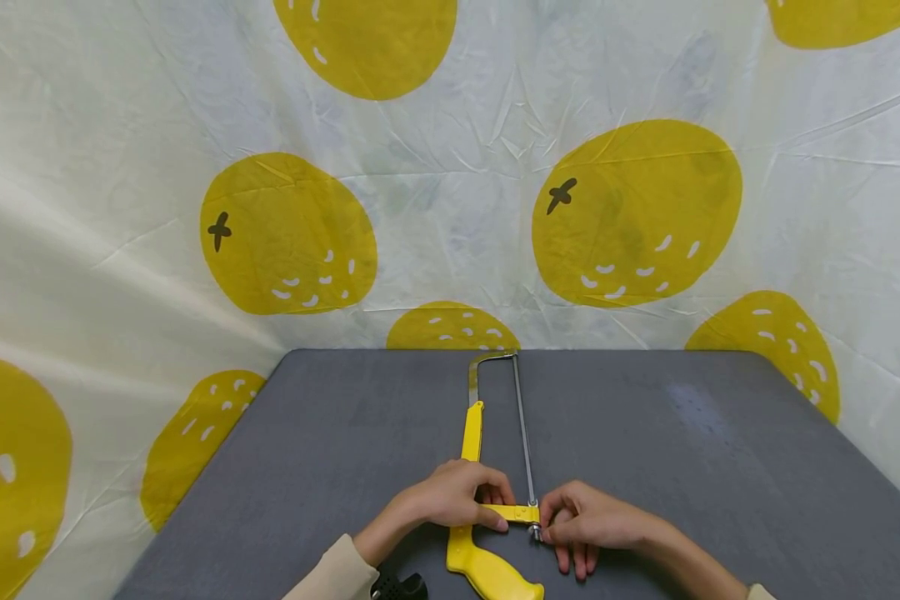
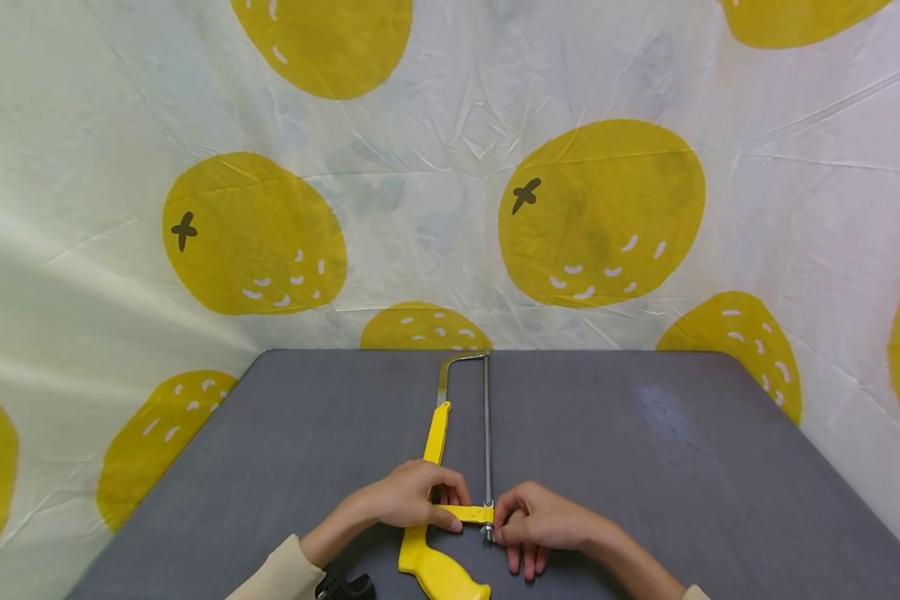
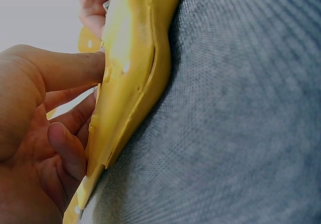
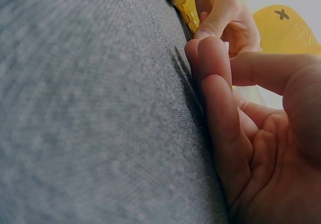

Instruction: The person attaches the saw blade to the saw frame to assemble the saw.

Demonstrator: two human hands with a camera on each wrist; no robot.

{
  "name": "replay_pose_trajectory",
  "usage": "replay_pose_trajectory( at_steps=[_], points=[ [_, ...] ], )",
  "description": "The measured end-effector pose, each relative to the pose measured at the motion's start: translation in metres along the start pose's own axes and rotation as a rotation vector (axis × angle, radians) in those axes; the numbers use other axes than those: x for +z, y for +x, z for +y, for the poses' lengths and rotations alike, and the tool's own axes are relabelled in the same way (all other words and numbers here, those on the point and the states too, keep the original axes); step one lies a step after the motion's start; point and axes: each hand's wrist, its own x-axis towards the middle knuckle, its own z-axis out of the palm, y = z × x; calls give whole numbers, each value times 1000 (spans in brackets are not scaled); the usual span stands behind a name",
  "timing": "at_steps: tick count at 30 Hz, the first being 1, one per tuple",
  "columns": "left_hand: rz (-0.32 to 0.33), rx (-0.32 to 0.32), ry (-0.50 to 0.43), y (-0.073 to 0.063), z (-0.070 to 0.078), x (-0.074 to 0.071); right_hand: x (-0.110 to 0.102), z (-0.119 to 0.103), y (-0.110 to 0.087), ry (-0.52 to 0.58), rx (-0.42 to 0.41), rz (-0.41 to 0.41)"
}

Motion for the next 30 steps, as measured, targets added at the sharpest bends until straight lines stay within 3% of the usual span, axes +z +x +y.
replay_pose_trajectory(
  at_steps=[16, 30],
  points=[
    [10, -16, 11, -1, 3, -1, 3, 1, 1, 2, 4, 17],
    [3, 8, 17, -2, 1, 0, 4, 1, 0, 1, -3, 12]
  ],
)
